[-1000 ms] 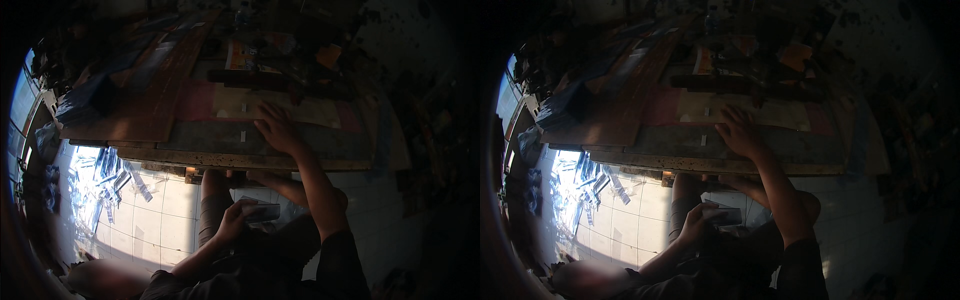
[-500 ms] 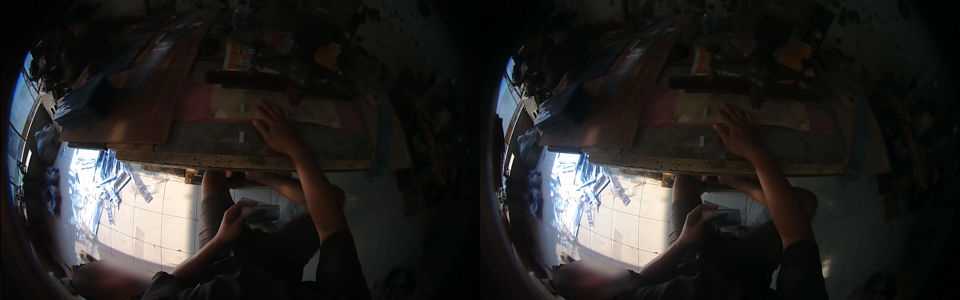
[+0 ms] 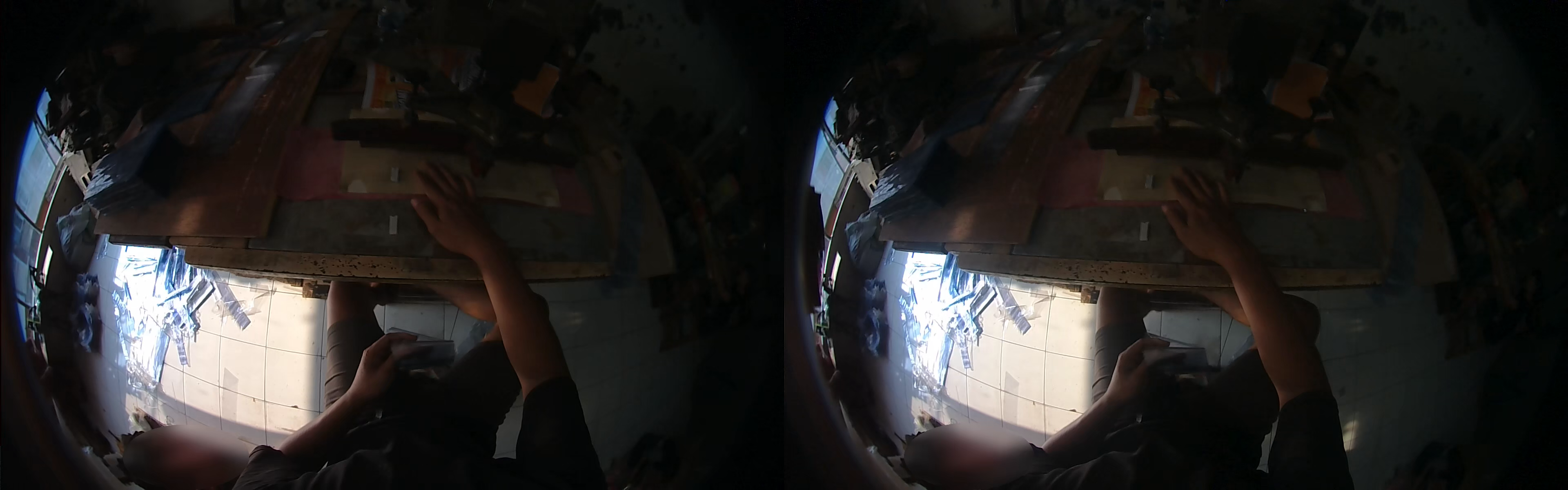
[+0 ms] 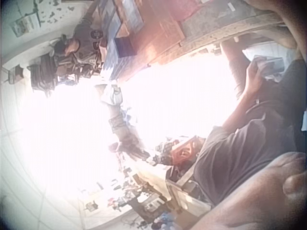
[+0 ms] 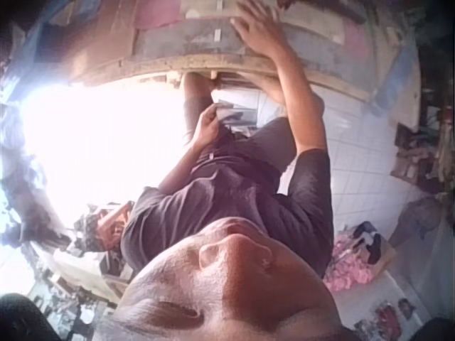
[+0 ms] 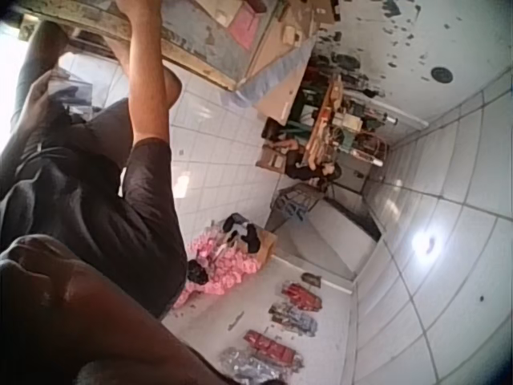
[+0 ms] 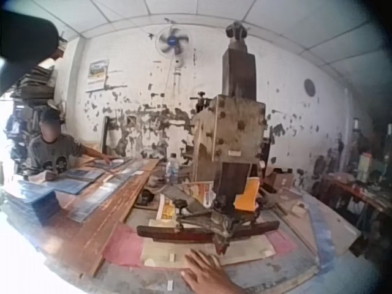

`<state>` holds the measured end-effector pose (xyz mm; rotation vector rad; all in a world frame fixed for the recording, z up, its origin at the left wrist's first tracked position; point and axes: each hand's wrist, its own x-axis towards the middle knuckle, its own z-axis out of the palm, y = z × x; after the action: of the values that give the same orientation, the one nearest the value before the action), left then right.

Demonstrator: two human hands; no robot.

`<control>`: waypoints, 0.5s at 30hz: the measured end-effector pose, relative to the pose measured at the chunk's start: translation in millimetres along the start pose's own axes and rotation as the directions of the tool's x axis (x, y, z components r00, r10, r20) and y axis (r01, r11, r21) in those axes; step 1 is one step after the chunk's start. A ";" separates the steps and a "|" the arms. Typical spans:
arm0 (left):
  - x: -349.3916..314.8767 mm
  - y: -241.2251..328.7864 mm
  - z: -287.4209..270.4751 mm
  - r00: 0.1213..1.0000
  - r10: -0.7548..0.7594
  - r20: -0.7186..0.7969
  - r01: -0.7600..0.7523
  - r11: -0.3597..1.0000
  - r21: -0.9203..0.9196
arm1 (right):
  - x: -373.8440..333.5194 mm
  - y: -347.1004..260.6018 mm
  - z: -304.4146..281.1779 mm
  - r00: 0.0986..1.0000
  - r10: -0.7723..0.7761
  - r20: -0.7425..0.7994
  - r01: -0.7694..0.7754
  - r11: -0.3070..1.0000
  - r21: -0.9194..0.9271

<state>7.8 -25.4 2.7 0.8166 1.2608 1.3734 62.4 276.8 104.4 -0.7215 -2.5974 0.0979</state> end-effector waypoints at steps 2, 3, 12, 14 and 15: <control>-2.7 0.4 -1.3 1.000 0.010 -0.005 -0.010 1.000 -0.003 | 0.3 -2.8 -3.2 1.000 -0.006 -0.026 0.007 1.000 0.018; -3.9 -2.7 -2.1 1.000 -0.007 -0.002 0.007 0.999 -0.052 | -0.7 -3.3 -8.1 0.999 -0.023 -0.029 0.025 0.998 0.065; -7.9 -0.9 -2.5 0.998 -0.059 0.030 0.063 0.982 -0.177 | -21.8 3.3 -21.2 0.997 -0.080 0.010 0.079 0.995 0.053; -8.7 -5.5 -3.5 0.997 -0.070 0.023 0.073 0.981 -0.182 | -22.7 0.3 -18.6 0.998 -0.070 0.007 0.070 0.997 0.044; -9.2 -6.6 -4.0 0.998 -0.053 0.021 0.056 0.984 -0.169 | -23.1 -0.9 -18.3 0.998 -0.064 0.009 0.063 0.997 0.045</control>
<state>7.6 -35.9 -3.0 0.6696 1.1282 1.4061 87.6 263.4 111.9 -0.6240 -2.6167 0.1399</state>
